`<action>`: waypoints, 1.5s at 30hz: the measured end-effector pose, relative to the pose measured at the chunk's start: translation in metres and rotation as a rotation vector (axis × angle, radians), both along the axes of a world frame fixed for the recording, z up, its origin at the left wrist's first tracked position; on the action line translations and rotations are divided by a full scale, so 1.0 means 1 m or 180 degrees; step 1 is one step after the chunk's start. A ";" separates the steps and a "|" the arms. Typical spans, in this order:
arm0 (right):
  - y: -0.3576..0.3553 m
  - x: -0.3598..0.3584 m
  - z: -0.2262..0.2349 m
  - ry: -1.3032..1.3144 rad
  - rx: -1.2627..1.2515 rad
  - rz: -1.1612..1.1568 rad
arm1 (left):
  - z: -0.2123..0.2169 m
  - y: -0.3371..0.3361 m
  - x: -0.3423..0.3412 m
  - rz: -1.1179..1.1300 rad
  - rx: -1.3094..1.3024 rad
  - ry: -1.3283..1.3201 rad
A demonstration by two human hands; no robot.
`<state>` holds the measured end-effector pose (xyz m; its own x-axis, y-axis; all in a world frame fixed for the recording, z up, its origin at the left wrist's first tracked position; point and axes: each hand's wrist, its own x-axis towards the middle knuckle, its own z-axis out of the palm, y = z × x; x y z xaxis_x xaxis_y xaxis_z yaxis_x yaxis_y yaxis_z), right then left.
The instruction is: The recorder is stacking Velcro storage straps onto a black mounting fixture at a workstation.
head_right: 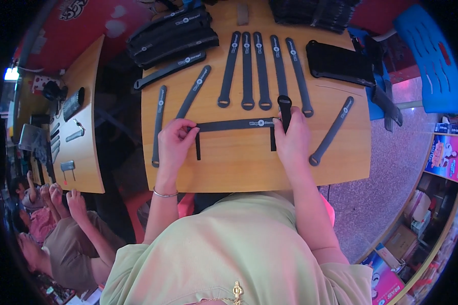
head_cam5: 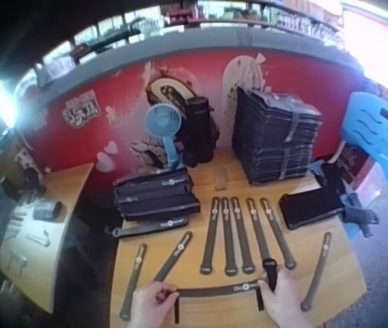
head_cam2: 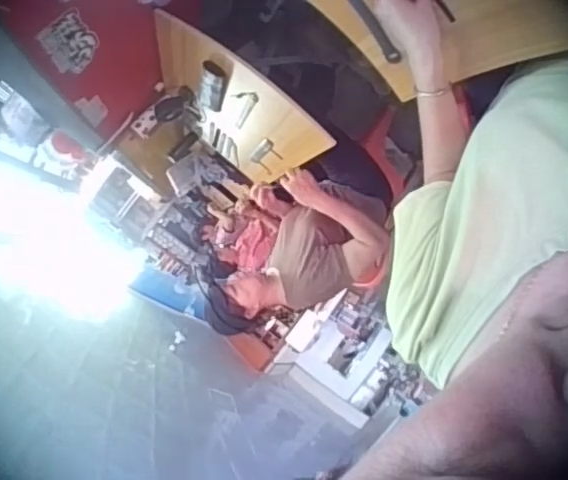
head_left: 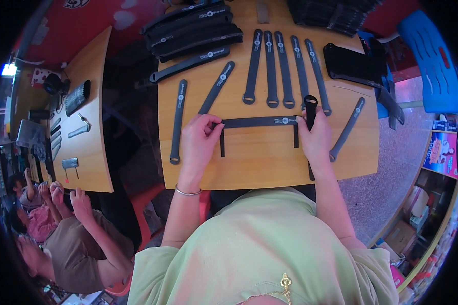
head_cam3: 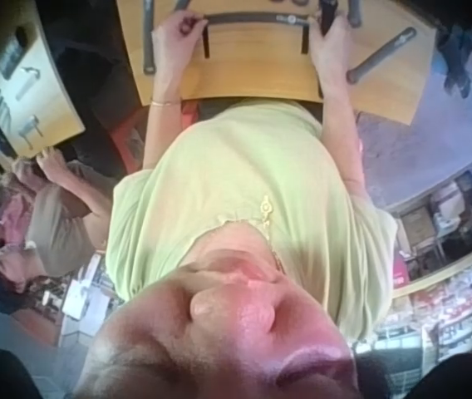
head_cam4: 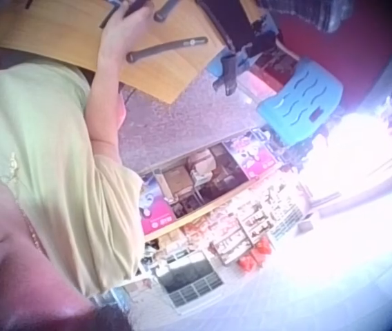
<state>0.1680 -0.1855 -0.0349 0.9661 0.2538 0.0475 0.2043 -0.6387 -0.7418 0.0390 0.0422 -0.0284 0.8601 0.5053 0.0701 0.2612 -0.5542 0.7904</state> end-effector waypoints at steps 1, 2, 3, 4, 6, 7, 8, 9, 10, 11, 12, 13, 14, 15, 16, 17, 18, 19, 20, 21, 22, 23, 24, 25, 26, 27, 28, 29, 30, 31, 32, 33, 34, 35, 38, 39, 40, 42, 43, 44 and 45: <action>-0.001 0.000 -0.001 -0.0047 0.0078 -0.0036 | 0.003 -0.002 0.000 -0.0005 0.0008 -0.0017; -0.003 0.001 -0.002 -0.0065 0.0089 -0.0032 | 0.007 -0.005 0.000 0.0060 0.0182 -0.0053; -0.007 0.002 -0.003 0.0456 0.0599 -0.0245 | 0.012 -0.009 0.001 0.0127 0.0356 -0.0090; -0.009 0.003 -0.003 0.0979 0.1107 -0.0453 | 0.019 -0.011 0.001 0.0134 0.0365 -0.0110; -0.011 -0.004 0.019 0.1241 0.1416 -0.0342 | 0.030 -0.019 -0.003 0.0117 0.0649 -0.0219; -0.011 -0.008 0.035 0.1508 0.1717 -0.0240 | 0.031 -0.023 -0.006 0.0133 0.0653 -0.0220; -0.007 -0.017 0.053 0.1455 0.1647 0.0071 | 0.033 -0.028 -0.007 -0.0126 -0.0557 -0.0373; -0.003 -0.026 0.062 0.0677 0.1130 0.0697 | 0.037 -0.033 -0.008 -0.0368 -0.1757 -0.0515; 0.001 -0.034 0.068 -0.0109 0.0598 0.1300 | 0.050 -0.040 -0.011 -0.0589 -0.2627 -0.0523; 0.006 -0.041 0.075 -0.0109 0.0608 0.1331 | 0.057 -0.045 -0.014 -0.0561 -0.2614 -0.0536; 0.009 -0.048 0.081 -0.0729 0.0201 0.1803 | 0.061 -0.049 -0.016 -0.0732 -0.3079 -0.0404; 0.011 -0.052 0.084 -0.1353 -0.0210 0.2262 | 0.066 -0.053 -0.017 -0.0902 -0.3540 -0.0268; 0.010 -0.055 0.082 -0.1354 -0.0213 0.2259 | 0.070 -0.055 -0.018 -0.1005 -0.3421 -0.0105; 0.009 -0.058 0.077 -0.1404 -0.0303 0.2405 | 0.070 -0.056 -0.019 -0.1006 -0.3422 -0.0104; 0.008 -0.060 0.074 -0.1453 -0.0392 0.2551 | 0.070 -0.057 -0.020 -0.0954 -0.3219 0.0038; 0.007 -0.058 0.075 -0.1450 -0.0380 0.2565 | 0.069 -0.058 -0.022 -0.0883 -0.3010 0.0176; 0.004 -0.055 0.077 -0.1122 -0.0429 0.2642 | 0.068 -0.058 -0.025 -0.0865 -0.3006 0.0177; 0.000 -0.051 0.079 -0.0791 -0.0478 0.2716 | 0.066 -0.056 -0.028 -0.0628 -0.3000 0.0193; -0.004 -0.044 0.079 -0.0790 -0.0464 0.2736 | 0.063 -0.054 -0.031 -0.0386 -0.2988 0.0204; -0.010 -0.037 0.080 -0.0190 -0.0204 0.2747 | 0.060 -0.051 -0.034 -0.0366 -0.2982 0.0204; -0.016 -0.030 0.080 0.0412 0.0054 0.2741 | 0.055 -0.047 -0.039 -0.0317 -0.2713 0.0147; -0.021 -0.026 0.079 0.0420 0.0055 0.2753 | 0.051 -0.044 -0.042 -0.0276 -0.2449 0.0092; -0.025 -0.021 0.078 0.0857 0.0195 0.2575 | 0.046 -0.041 -0.044 -0.0261 -0.2452 0.0095; -0.029 -0.017 0.077 0.1294 0.0330 0.2387 | 0.042 -0.039 -0.045 -0.0225 -0.2380 0.0071; -0.034 -0.013 0.065 0.1352 0.0475 0.2338 | 0.039 -0.037 -0.046 -0.0192 -0.2309 0.0043; -0.037 -0.011 0.061 0.1363 0.0471 0.2349 | 0.038 -0.034 -0.046 -0.0177 -0.2314 0.0046; -0.040 -0.009 0.058 0.1388 0.0547 0.2146 | 0.036 -0.031 -0.045 -0.0161 -0.2296 0.0172; -0.040 -0.007 0.055 0.1408 0.0627 0.1950 | 0.034 -0.028 -0.044 -0.0140 -0.2270 0.0295; -0.039 -0.008 0.050 0.1260 0.0812 0.1809 | 0.031 -0.026 -0.043 -0.0122 -0.2269 0.0296; -0.038 -0.009 0.048 0.1269 0.0813 0.1822 | 0.028 -0.025 -0.041 -0.0018 -0.2429 0.0209; -0.036 -0.009 0.047 0.1390 0.0877 0.1522 | 0.026 -0.023 -0.039 0.0083 -0.2594 0.0123; -0.035 -0.010 0.046 0.1509 0.0939 0.1219 | 0.025 -0.021 -0.037 0.0095 -0.2597 0.0128; -0.034 -0.009 0.041 0.1518 0.0936 0.1224 | 0.024 -0.020 -0.035 0.0106 -0.2606 -0.0014; -0.034 -0.009 0.034 0.1643 0.1114 0.0987 | 0.023 -0.018 -0.033 0.0111 -0.2613 -0.0154; -0.027 -0.010 0.021 0.1653 0.1550 0.0656 | 0.020 -0.015 -0.029 0.0147 -0.2550 -0.0231; -0.024 -0.011 0.018 0.1532 0.1809 0.0566 | 0.019 -0.015 -0.028 0.0235 -0.2589 -0.0329; -0.024 -0.011 0.016 0.1536 0.1806 0.0569 | 0.017 -0.014 -0.027 0.0240 -0.2590 -0.0329; -0.022 -0.012 0.012 0.1487 0.1960 0.0318 | 0.013 -0.011 -0.026 0.0386 -0.2289 -0.0252; -0.022 -0.012 0.013 0.1491 0.1956 0.0323 | 0.011 -0.010 -0.025 0.0394 -0.2292 -0.0253; -0.021 -0.011 0.014 0.1387 0.1698 0.0275 | 0.008 -0.009 -0.024 0.0472 -0.2208 -0.0224; -0.021 -0.010 0.014 0.1281 0.1440 0.0227 | 0.006 -0.008 -0.024 0.0550 -0.2124 -0.0195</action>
